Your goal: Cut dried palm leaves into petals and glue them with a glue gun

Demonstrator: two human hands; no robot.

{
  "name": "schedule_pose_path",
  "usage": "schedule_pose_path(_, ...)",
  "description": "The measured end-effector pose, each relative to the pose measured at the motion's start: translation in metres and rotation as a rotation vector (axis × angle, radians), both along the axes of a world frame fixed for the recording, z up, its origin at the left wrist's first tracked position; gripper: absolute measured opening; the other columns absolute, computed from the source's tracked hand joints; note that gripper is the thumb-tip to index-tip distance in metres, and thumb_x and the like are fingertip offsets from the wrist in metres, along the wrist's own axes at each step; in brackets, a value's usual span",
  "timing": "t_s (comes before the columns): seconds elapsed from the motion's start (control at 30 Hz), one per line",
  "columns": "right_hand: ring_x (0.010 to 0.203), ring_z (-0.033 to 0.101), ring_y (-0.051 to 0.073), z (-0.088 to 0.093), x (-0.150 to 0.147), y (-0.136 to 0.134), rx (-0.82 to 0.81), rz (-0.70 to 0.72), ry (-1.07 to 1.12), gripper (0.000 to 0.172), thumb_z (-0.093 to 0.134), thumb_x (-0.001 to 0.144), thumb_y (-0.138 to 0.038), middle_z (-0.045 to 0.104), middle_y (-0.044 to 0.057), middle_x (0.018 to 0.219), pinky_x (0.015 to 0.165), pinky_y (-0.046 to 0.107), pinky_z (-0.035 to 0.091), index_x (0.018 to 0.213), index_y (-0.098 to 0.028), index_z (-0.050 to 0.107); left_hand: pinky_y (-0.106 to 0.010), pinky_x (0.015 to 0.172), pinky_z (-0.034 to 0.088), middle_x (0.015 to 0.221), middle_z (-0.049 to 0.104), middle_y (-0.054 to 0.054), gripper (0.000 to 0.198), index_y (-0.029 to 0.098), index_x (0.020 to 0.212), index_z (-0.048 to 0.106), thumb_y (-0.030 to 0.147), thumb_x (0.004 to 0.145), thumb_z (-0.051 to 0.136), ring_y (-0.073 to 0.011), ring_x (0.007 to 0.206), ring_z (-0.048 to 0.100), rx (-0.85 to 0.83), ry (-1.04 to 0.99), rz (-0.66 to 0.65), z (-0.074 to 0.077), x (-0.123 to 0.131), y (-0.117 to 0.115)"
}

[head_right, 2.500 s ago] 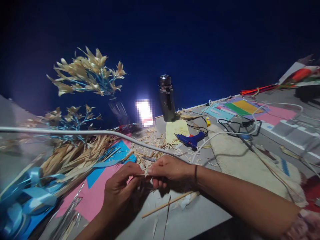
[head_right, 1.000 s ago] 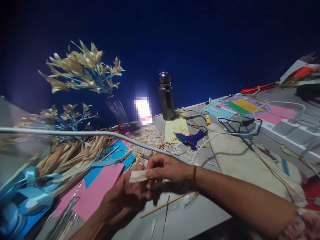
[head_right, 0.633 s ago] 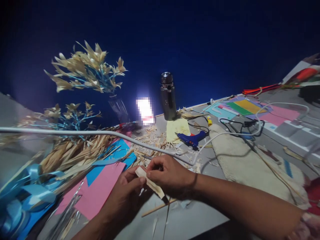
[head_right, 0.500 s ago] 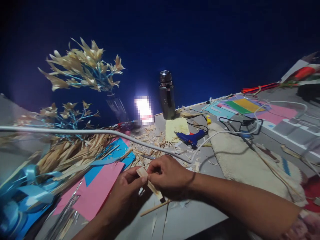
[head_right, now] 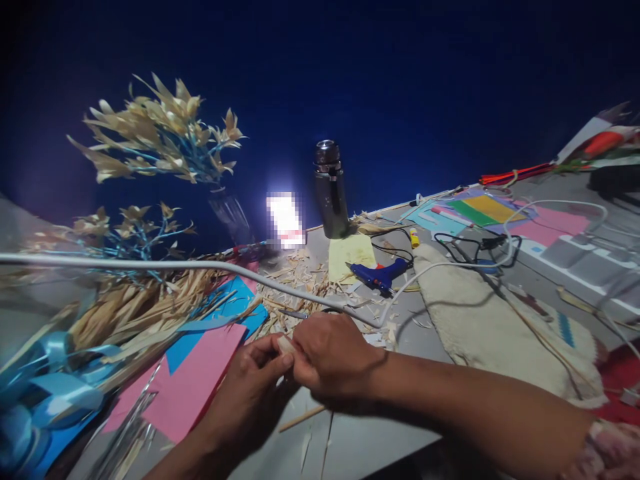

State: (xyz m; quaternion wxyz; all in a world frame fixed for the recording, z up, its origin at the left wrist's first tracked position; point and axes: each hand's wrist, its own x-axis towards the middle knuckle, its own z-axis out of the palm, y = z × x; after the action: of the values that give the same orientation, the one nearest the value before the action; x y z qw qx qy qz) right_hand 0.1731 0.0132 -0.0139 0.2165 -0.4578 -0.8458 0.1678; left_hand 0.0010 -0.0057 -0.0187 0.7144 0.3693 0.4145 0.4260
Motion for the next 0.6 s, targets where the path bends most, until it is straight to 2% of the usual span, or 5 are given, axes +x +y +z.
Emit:
schedule_pose_path(0.13,0.069,0.049,0.017,0.001,0.008,0.014,-0.009,-0.150,-0.005,0.013,0.056,0.086,-0.020,0.064,0.006,0.076,0.063,0.031,0.028,0.074,-0.017,0.061,-0.030,0.064,0.046,0.068,0.062,-0.004,0.024,0.016,0.064,0.068,0.028,0.071,0.088,-0.0160,0.066,0.058,0.125,0.037,-0.293,0.013,-0.007,-0.009)
schedule_pose_path(0.23,0.065,0.049,0.014,0.007,0.018,0.028,-0.126,-0.231,0.187,0.013,0.059,0.083,-0.017,0.062,0.002,0.070,0.062,0.028,0.030,0.070,-0.018,0.060,-0.031,0.060,0.045,0.064,0.062,-0.005,0.031,0.016,0.056,0.066,0.031,0.071,0.090,-0.0145,0.058,0.057,0.184,0.017,-0.530,0.023,-0.015,-0.013)
schedule_pose_path(0.33,0.057,0.047,0.012,0.012,0.024,0.036,-0.388,-0.127,0.510,0.014,0.062,0.082,-0.023,0.056,-0.002,0.060,0.055,0.025,0.031,0.069,-0.018,0.059,-0.028,0.051,0.041,0.058,0.057,0.000,0.038,0.018,0.056,0.061,0.036,0.066,0.092,-0.0110,0.047,0.050,0.114,-0.124,-0.387,0.026,-0.021,-0.003)
schedule_pose_path(0.43,0.048,0.041,0.009,0.014,0.025,0.038,-0.704,-0.025,0.771,0.016,0.067,0.079,-0.031,0.048,-0.006,0.053,0.048,0.022,0.030,0.071,-0.018,0.060,-0.023,0.047,0.036,0.058,0.053,0.004,0.029,0.018,0.069,0.064,0.031,0.068,0.090,-0.0086,0.046,0.045,0.113,0.075,-0.093,0.023,-0.026,0.015)
schedule_pose_path(0.6,0.054,0.050,0.010,0.018,0.020,0.027,-0.742,0.016,0.707,0.010,0.067,0.074,-0.024,0.059,-0.002,0.059,0.050,0.021,0.036,0.070,-0.016,0.063,-0.020,0.046,0.032,0.055,0.051,0.007,0.032,0.022,0.096,0.066,0.034,0.073,0.085,-0.0095,0.047,0.045,0.178,0.383,0.076,0.019,-0.028,0.025)
